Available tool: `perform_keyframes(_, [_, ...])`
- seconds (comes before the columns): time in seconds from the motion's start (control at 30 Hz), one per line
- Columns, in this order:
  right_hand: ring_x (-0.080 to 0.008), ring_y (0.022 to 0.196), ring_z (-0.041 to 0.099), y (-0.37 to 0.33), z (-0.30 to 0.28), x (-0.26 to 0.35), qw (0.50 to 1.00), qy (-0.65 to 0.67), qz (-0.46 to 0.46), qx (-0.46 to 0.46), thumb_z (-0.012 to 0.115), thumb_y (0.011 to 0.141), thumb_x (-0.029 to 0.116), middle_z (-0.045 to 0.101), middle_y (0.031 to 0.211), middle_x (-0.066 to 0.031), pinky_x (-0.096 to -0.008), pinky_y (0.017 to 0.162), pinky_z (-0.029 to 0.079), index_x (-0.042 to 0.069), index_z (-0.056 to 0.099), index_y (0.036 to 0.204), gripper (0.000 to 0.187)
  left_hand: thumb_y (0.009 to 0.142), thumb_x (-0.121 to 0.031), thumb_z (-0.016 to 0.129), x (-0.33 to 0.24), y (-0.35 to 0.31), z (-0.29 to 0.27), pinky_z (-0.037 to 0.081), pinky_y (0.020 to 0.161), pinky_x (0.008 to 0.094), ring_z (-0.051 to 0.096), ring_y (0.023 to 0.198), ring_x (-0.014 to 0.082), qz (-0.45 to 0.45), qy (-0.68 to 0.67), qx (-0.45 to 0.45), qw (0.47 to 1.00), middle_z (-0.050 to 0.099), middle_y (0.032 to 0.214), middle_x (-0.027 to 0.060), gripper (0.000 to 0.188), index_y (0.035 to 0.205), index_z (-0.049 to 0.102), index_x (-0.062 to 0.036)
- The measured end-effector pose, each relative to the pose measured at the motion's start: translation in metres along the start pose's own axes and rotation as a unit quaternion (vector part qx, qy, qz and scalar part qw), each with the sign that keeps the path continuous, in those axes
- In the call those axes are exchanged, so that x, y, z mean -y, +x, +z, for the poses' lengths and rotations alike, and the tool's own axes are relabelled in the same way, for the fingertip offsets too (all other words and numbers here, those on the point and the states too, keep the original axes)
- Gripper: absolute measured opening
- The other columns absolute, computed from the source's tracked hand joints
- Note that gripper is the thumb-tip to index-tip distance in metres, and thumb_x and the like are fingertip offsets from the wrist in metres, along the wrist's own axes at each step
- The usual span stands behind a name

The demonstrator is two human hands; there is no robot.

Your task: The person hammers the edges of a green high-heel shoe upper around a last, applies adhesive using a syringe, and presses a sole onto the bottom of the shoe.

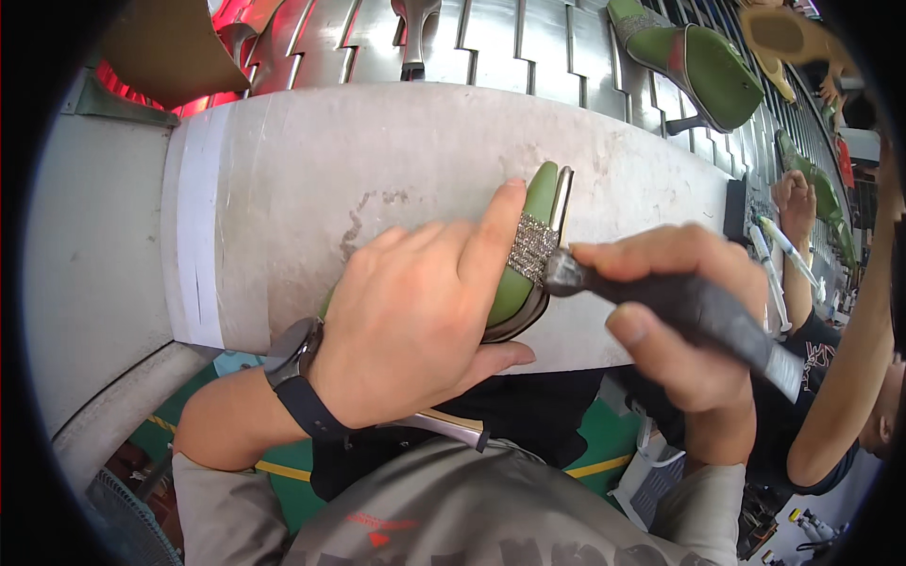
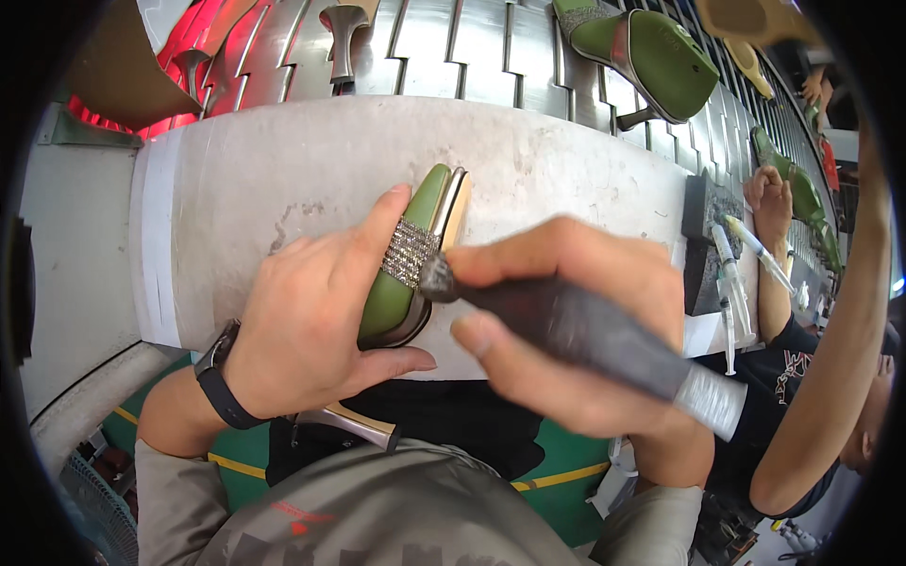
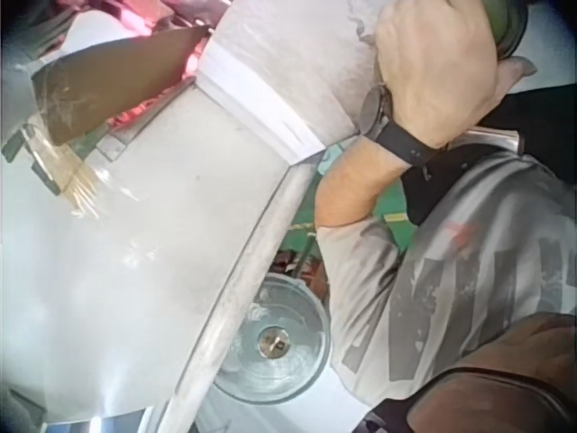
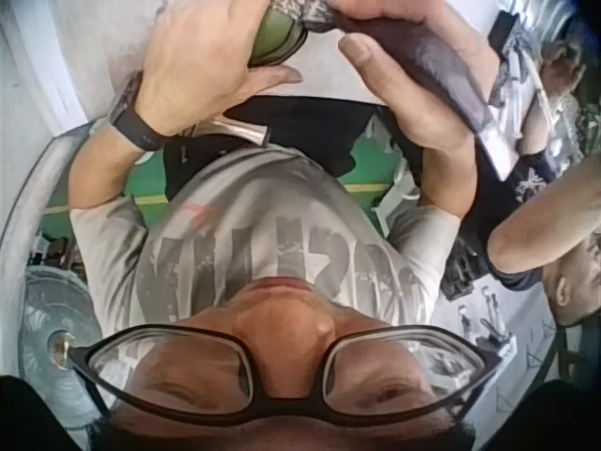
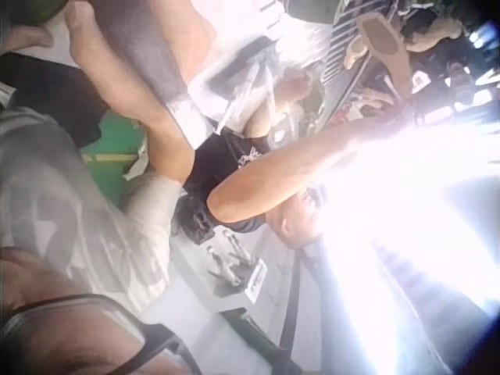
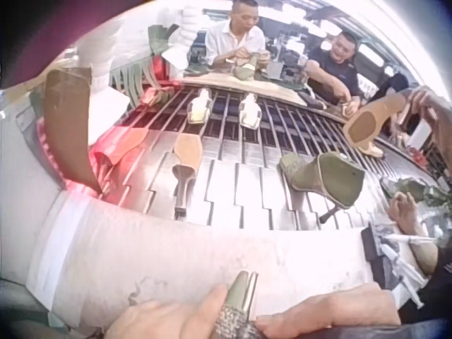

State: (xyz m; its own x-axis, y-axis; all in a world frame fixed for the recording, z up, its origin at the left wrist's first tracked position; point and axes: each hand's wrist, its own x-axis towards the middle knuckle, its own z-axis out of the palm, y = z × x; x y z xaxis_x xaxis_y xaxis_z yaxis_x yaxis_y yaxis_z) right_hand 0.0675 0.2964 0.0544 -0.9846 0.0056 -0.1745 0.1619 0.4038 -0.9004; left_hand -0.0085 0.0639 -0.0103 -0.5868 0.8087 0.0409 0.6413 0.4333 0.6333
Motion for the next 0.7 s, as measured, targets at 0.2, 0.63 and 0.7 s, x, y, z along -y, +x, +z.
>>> perform_keyframes(0.2, [-0.0365, 0.096, 0.078, -0.017, 0.017, -0.006, 0.949, -0.183, -0.257, 0.015, 0.083, 0.083, 0.009, 0.077, 0.104, -0.026, -0.0428, 0.085, 0.064, -0.008, 0.07, 0.104, 0.03, 0.062, -0.031, 0.099, 0.0, -0.001, 0.0, 0.053, 0.082, 0.0475, 0.068, 0.094, 0.0386, 0.004, -0.006, 0.0, 1.0, 0.07, 0.114, 0.0173, 0.122, 0.16, 0.037, 0.0048])
perform_keyframes(0.63, [-0.0364, 0.092, 0.078, -0.056, 0.112, -0.023, 0.915, -0.233, -0.28, -0.172, 0.087, 0.075, 0.003, 0.076, 0.104, -0.0231, -0.0385, 0.082, 0.067, -0.007, 0.074, 0.101, 0.031, 0.071, -0.021, 0.091, 0.012, -0.007, 0.006, 0.055, 0.083, 0.048, 0.068, 0.096, 0.0428, 0.061, -0.041, -0.025, 0.997, 0.067, 0.112, 0.0231, 0.118, 0.165, 0.026, 0.0054])
perform_keyframes(0.7, [-0.036, 0.093, 0.078, -0.059, 0.125, -0.021, 0.931, -0.188, -0.252, -0.187, 0.087, 0.074, 0.001, 0.077, 0.105, -0.0224, -0.0388, 0.083, 0.066, -0.006, 0.073, 0.103, 0.033, 0.072, -0.02, 0.09, 0.03, -0.007, -0.008, 0.055, 0.087, 0.0475, 0.067, 0.099, 0.0442, 0.105, -0.089, 0.02, 0.99, 0.067, 0.114, 0.0242, 0.12, 0.167, 0.021, 0.0047])
